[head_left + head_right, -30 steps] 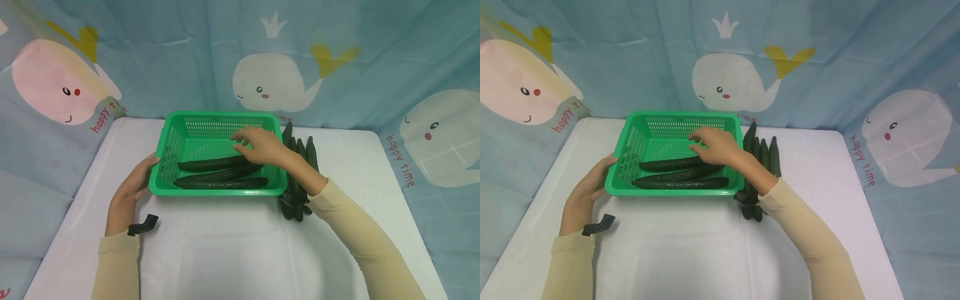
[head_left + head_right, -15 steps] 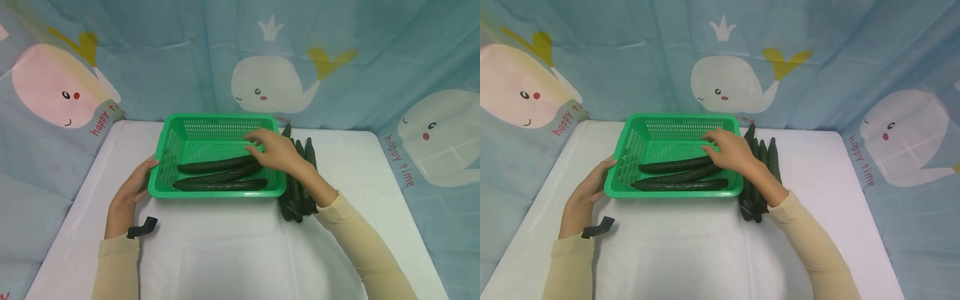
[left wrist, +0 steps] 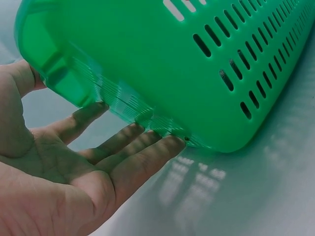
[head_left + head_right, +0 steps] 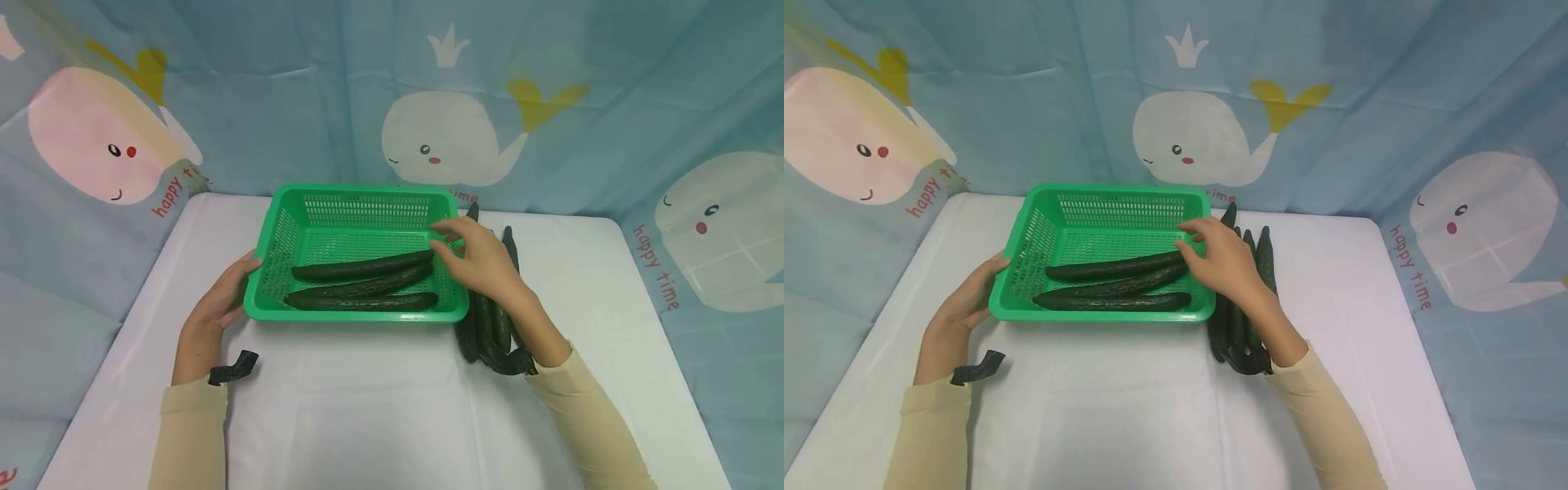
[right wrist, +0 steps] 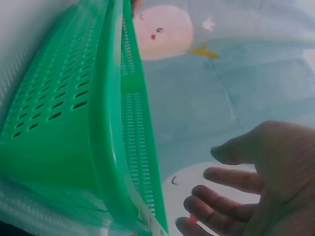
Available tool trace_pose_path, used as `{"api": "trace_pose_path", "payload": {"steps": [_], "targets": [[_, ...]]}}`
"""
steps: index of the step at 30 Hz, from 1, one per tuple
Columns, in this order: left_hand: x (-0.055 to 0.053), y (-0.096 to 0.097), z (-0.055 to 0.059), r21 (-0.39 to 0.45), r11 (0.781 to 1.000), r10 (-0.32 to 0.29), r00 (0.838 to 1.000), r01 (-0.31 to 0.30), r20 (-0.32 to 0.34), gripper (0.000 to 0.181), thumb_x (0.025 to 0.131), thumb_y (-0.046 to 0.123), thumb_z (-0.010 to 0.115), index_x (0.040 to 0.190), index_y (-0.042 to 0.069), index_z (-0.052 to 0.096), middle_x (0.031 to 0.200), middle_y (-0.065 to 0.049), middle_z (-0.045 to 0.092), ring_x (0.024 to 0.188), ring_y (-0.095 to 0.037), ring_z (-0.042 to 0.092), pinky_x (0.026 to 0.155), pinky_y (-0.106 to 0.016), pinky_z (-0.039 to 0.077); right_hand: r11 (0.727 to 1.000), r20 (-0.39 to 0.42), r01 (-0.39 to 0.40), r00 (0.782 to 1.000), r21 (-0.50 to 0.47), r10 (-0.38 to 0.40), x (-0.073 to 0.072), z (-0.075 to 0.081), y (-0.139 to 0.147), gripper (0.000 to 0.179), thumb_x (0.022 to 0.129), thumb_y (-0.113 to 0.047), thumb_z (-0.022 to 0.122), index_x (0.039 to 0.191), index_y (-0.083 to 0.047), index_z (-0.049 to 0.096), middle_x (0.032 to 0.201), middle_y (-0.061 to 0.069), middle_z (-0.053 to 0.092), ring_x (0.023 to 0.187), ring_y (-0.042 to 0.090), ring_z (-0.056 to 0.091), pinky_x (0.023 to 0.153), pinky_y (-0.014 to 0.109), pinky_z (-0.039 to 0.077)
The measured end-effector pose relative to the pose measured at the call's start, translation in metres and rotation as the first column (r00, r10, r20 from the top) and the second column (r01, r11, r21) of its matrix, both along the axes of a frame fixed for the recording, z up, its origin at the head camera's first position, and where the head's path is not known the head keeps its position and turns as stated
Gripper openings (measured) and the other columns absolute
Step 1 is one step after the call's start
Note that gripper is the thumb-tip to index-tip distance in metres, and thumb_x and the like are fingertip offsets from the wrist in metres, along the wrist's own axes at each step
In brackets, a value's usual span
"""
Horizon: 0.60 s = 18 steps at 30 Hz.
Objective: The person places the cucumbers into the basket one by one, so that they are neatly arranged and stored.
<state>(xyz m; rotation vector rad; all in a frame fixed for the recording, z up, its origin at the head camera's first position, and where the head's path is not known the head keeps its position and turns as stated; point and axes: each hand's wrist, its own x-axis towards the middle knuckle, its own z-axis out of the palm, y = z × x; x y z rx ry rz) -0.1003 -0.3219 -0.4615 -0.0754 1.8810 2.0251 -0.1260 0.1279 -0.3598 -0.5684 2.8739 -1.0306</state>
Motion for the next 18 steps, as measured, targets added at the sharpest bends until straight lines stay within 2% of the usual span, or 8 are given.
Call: {"api": "trace_pose_path", "payload": {"steps": [4,11,18], "targets": [[0.001,-0.001,0.001,0.004,1.0,-0.002,1.0,0.002,0.001,0.072,0.114,0.042,0.043,0.171,0.011,0.012,0.134,0.013,0.063,0.117,-0.002,0.069,0.095,-0.022,0.063,1.0,0.008,0.011,1.0,-0.028,-0.011,0.004,-0.003,0.007,0.04,0.107,-0.03,0.064,0.144,-0.015,0.065,0.137,0.013,0.065,0.117,0.033,0.07,0.089,0.051,0.062],[0.003,0.0,0.002,0.009,1.0,0.003,1.0,-0.003,0.005,0.072,0.114,0.04,0.043,0.171,0.01,0.013,0.133,0.014,0.065,0.116,-0.002,0.07,0.094,-0.022,0.063,0.993,0.057,0.037,0.998,-0.11,-0.031,0.012,-0.008,0.023,0.045,0.108,-0.029,0.063,0.149,-0.009,0.059,0.145,0.015,0.06,0.126,0.035,0.066,0.1,0.052,0.062],[0.003,0.0,0.002,-0.024,1.0,0.021,0.999,-0.02,0.031,0.075,0.112,0.044,0.046,0.171,0.013,0.013,0.133,0.013,0.062,0.115,-0.001,0.069,0.095,-0.022,0.063,0.985,0.05,0.102,0.994,-0.141,-0.096,0.019,-0.019,0.042,0.044,0.109,-0.027,0.061,0.147,-0.006,0.06,0.142,0.019,0.062,0.122,0.036,0.066,0.1,0.055,0.061]]}}
